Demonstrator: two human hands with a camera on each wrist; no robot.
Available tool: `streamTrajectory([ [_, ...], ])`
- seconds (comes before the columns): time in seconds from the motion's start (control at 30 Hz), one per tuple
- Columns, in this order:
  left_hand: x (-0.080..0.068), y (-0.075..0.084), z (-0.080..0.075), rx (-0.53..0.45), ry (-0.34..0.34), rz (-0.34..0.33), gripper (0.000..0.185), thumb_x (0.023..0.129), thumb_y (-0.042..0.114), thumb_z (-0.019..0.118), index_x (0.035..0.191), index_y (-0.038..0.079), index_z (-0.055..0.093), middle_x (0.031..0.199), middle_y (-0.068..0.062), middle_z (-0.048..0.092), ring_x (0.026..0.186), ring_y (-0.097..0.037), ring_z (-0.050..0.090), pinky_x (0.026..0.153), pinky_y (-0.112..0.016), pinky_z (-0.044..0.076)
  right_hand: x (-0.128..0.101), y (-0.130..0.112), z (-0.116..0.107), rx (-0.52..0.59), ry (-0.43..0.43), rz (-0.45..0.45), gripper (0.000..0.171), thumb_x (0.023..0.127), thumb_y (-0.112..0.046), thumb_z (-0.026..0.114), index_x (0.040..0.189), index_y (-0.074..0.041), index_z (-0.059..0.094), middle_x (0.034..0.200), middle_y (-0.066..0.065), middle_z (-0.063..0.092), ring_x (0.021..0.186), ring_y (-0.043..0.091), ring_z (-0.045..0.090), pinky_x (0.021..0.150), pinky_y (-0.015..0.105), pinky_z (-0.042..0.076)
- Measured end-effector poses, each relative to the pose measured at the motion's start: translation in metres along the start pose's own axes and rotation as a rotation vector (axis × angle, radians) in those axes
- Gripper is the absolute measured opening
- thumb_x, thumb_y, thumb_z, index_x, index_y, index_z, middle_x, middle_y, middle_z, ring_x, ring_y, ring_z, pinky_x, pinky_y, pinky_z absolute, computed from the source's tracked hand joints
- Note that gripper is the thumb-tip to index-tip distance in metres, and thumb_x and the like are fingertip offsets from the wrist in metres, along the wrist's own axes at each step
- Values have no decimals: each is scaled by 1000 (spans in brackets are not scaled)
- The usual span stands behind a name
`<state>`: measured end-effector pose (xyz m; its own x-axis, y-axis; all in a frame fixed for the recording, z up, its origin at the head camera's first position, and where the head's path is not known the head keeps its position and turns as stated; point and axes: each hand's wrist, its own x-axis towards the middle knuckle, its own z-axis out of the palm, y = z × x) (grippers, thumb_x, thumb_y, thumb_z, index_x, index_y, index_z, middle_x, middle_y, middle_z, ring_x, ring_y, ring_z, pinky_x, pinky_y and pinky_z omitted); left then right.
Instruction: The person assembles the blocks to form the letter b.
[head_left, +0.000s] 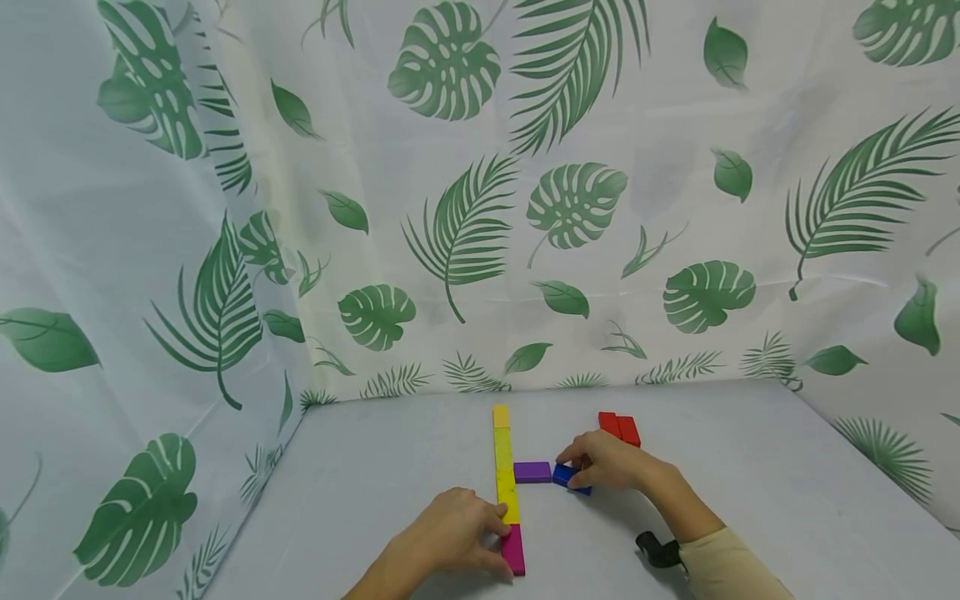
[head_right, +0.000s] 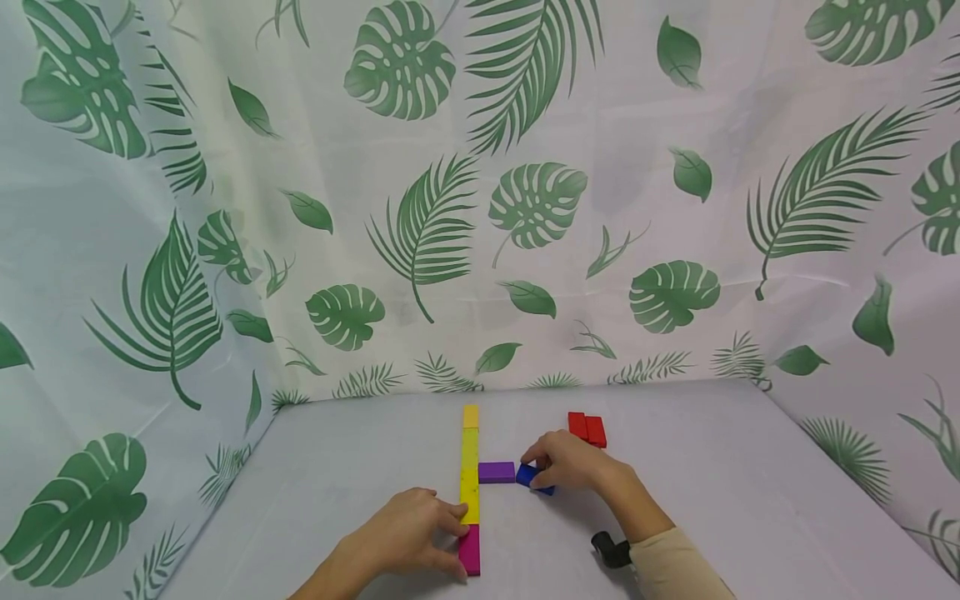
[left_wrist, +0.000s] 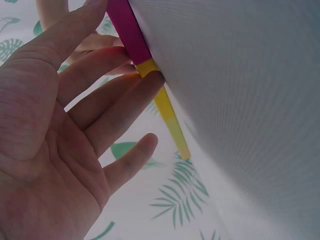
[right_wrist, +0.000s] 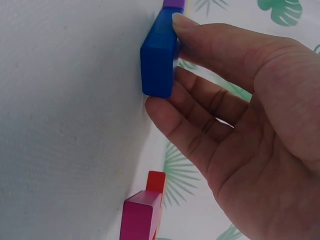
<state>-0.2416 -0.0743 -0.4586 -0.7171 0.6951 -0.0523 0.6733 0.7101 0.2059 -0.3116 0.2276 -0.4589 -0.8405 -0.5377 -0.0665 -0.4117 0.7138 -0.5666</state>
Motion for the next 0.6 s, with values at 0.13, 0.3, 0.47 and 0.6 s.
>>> streamTrajectory([
  [0.13, 0, 0, 0, 0, 1, 2, 50, 76, 64, 84, 116, 35, 80, 126, 14, 74, 113, -3, 69, 100, -30, 54, -1, 0, 1, 4, 2, 1, 35, 89, -17, 83, 123, -11, 78, 89, -6, 66, 87, 16, 57, 69, 24, 50],
  [0.3, -1, 1, 0, 8, 4, 6, 50, 76, 64, 84, 116, 35, 80, 126, 13, 74, 113, -3, 69, 101, -32, 54, 0, -2, 1, 5, 1, 24, 34, 89, -17, 82, 123, -12, 77, 89, -6, 66, 88, 16, 57, 70, 25, 50],
  [0.47, -1, 1, 0, 13, 7, 6, 50, 76, 65, 84, 116, 35, 81, 126, 13, 74, 114, -3, 69, 102, -33, 54, 0, -3, 1, -1, 1, 27, 35, 89, -18, 83, 123, -12, 77, 90, -7, 66, 87, 15, 57, 70, 24, 50],
  [0.6, -1, 1, 0, 12, 7, 5, 50, 76, 65, 84, 116, 35, 81, 126, 13, 74, 115, -3, 69, 102, -33, 54, 0, -2, 2, -2, 1, 24, 35, 89, -19, 83, 123, -12, 77, 89, -7, 66, 86, 15, 57, 69, 24, 50],
])
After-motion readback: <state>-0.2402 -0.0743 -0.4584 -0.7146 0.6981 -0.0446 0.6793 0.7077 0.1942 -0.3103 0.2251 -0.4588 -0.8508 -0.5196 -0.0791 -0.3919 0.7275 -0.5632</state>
